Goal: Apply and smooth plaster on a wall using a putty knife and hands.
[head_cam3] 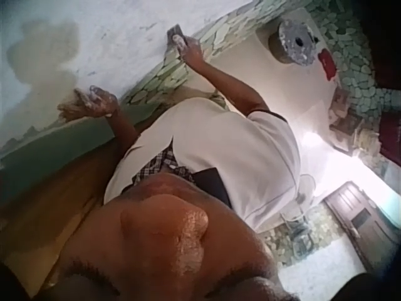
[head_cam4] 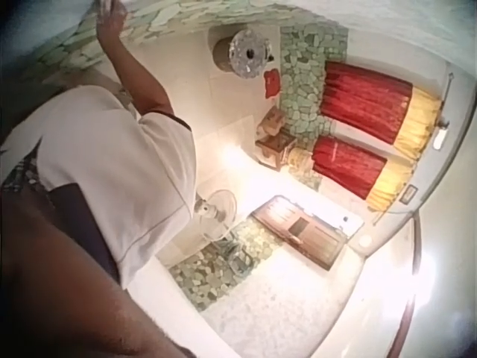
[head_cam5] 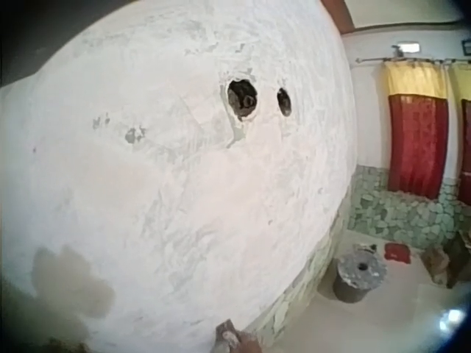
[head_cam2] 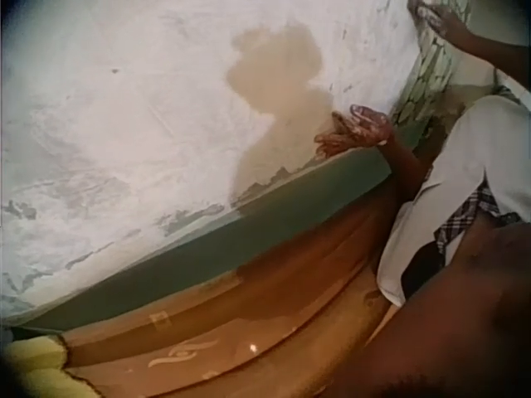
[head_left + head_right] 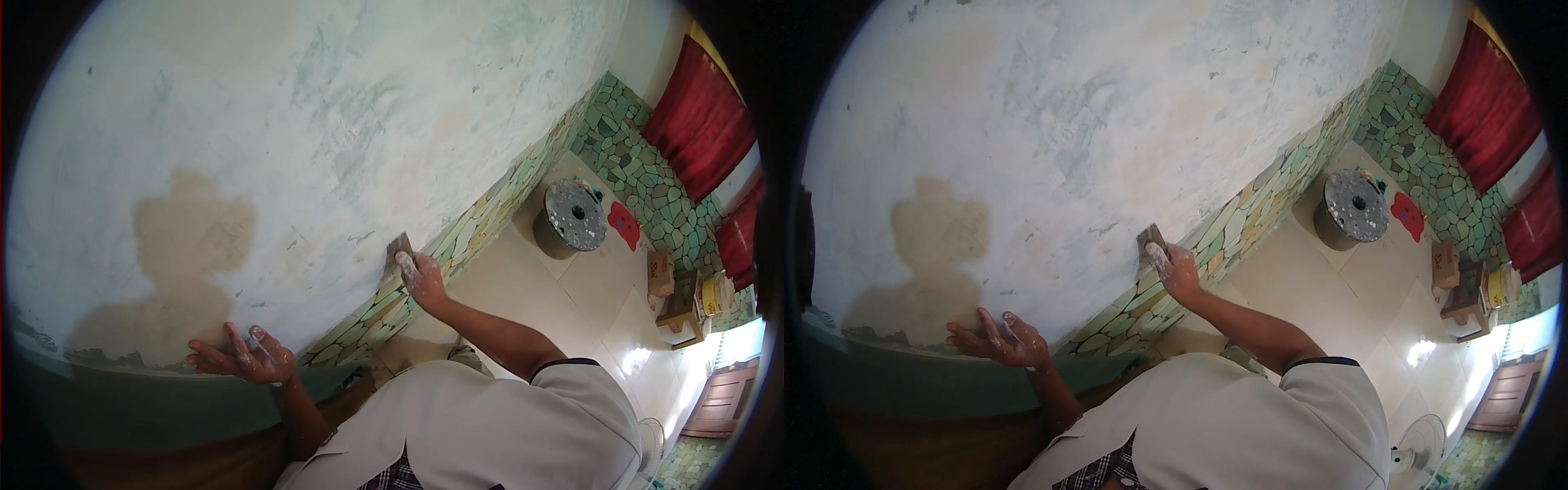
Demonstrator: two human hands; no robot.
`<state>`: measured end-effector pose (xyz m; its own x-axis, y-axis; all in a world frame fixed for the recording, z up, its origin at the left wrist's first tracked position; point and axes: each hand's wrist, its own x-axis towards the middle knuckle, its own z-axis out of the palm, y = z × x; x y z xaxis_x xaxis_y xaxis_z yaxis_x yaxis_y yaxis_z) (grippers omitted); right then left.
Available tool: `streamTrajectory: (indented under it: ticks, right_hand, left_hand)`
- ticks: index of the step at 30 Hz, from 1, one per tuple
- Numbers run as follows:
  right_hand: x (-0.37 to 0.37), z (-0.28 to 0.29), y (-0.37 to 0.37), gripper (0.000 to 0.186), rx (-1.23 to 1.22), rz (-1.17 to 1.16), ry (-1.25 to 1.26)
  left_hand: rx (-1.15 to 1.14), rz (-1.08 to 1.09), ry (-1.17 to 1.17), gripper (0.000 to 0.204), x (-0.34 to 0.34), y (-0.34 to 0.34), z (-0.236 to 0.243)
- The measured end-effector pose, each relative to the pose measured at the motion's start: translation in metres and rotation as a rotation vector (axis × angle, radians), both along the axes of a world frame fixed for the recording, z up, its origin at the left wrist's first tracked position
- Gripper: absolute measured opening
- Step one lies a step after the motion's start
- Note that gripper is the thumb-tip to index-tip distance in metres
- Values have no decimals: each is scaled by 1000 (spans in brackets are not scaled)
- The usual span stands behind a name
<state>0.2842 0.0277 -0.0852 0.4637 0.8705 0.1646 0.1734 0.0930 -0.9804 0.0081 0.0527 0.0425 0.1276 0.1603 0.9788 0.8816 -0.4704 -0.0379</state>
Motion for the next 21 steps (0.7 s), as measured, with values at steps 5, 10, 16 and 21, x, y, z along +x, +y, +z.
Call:
streamTrajectory:
  ticks: [5,10,16,21]
  right_hand:
    - [-6,35,4,40,277,-153,-494]
    - [-11,39,-1,42,-38,-16,-19]
    - [-12,49,-1,45,-30,-1,-100]
    - [-19,66,-1,43,21,23,-2]
  left_hand:
    - [-9,-24,9,32,0,1,-2]
    - [-2,10,-1,31,-1,0,-4]
    - [-24,7,10,31,-1,-1,-2]
    - [-21,-11,4,31,-3,-2,-3]
